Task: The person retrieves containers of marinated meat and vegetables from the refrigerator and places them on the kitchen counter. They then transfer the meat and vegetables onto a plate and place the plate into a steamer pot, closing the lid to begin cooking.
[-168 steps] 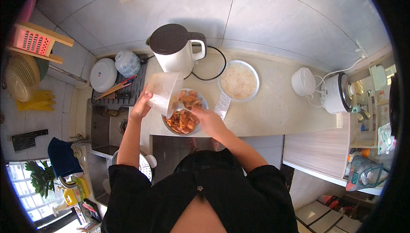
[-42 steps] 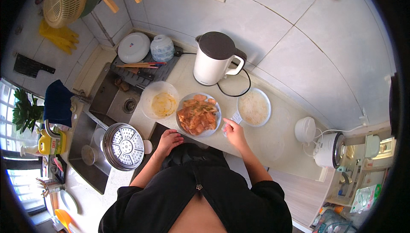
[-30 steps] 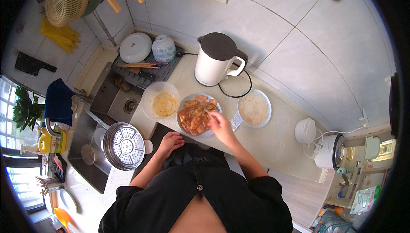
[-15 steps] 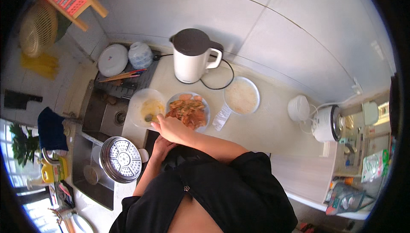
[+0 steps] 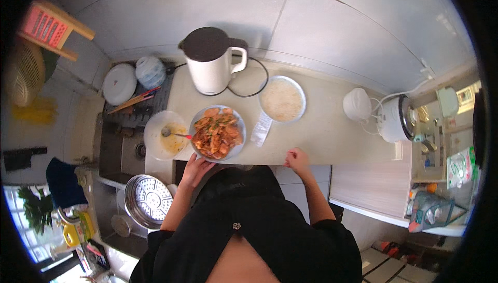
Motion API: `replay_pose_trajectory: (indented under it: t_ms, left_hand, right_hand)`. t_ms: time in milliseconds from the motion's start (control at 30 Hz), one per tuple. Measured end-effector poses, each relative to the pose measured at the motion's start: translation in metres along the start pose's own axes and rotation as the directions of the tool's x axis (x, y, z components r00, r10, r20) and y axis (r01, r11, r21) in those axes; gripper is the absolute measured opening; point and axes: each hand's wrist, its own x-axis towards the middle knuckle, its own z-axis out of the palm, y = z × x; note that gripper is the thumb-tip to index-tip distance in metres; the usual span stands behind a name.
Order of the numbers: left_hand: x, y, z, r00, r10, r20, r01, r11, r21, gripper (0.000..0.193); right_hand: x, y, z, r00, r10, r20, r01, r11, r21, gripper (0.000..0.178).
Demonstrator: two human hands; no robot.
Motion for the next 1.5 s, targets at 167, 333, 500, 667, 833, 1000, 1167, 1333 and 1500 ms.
replay_pose_trajectory:
  t_ms: [167, 333, 500, 667, 833, 1000, 1167, 1333, 1500]
  left_hand:
    - [-0.001, -0.007, 0.002, 0.998, 0.067, -0.021, -0.065, 0.996, 0.059, 0.039]
    - [0.013, -0.02, 0.015, 0.952, 0.171, -0.255, -0.139, 0.981, 0.138, 0.035]
    - [-0.009, -0.034, 0.02, 0.934, 0.227, -0.278, -0.175, 0.964, 0.198, 0.033]
    - [-0.079, -0.045, 0.05, 0.936, 0.195, -0.293, -0.156, 0.976, 0.15, 0.035]
    - [-0.161, -0.058, 0.065, 0.87, 0.251, -0.425, -0.254, 0.966, 0.051, 0.035]
    - [-0.227, -0.068, 0.036, 0.712, 0.401, -0.577, -0.474, 0.88, 0.028, 0.036]
    - [-0.269, -0.045, -0.009, 0.618, 0.393, -0.681, -0.511, 0.859, 0.031, 0.041]
    - [-0.298, -0.03, -0.067, 0.701, 0.342, -0.626, -0.424, 0.905, 0.02, 0.041]
    - [-0.318, -0.03, -0.158, 0.37, 0.521, -0.769, -0.289, 0.851, 0.438, 0.032]
  right_hand:
    - [-0.02, -0.049, 0.008, 0.987, 0.089, 0.133, -0.09, 0.996, -0.002, 0.013]
    - [-0.029, -0.076, 0.035, 0.961, 0.037, 0.274, -0.041, 0.999, 0.007, 0.014]
    - [-0.023, -0.074, 0.037, 0.909, 0.055, 0.412, -0.131, 0.979, 0.158, 0.019]
    - [-0.03, -0.084, 0.033, 0.754, 0.069, 0.654, -0.194, 0.974, 0.12, 0.031]
    - [-0.056, -0.152, 0.054, 0.429, 0.104, 0.897, -0.267, 0.964, 0.016, 0.036]
    - [-0.083, -0.165, 0.138, 0.263, 0.092, 0.961, -0.198, 0.979, -0.039, 0.032]
    - [-0.098, -0.135, 0.247, 0.318, -0.178, 0.931, 0.208, 0.971, 0.115, 0.017]
    - [-0.117, -0.139, 0.308, 0.348, -0.204, 0.915, 0.238, 0.963, 0.124, 0.014]
    - [-0.12, -0.147, 0.336, 0.394, -0.132, 0.91, 0.279, 0.96, 0.018, 0.011]
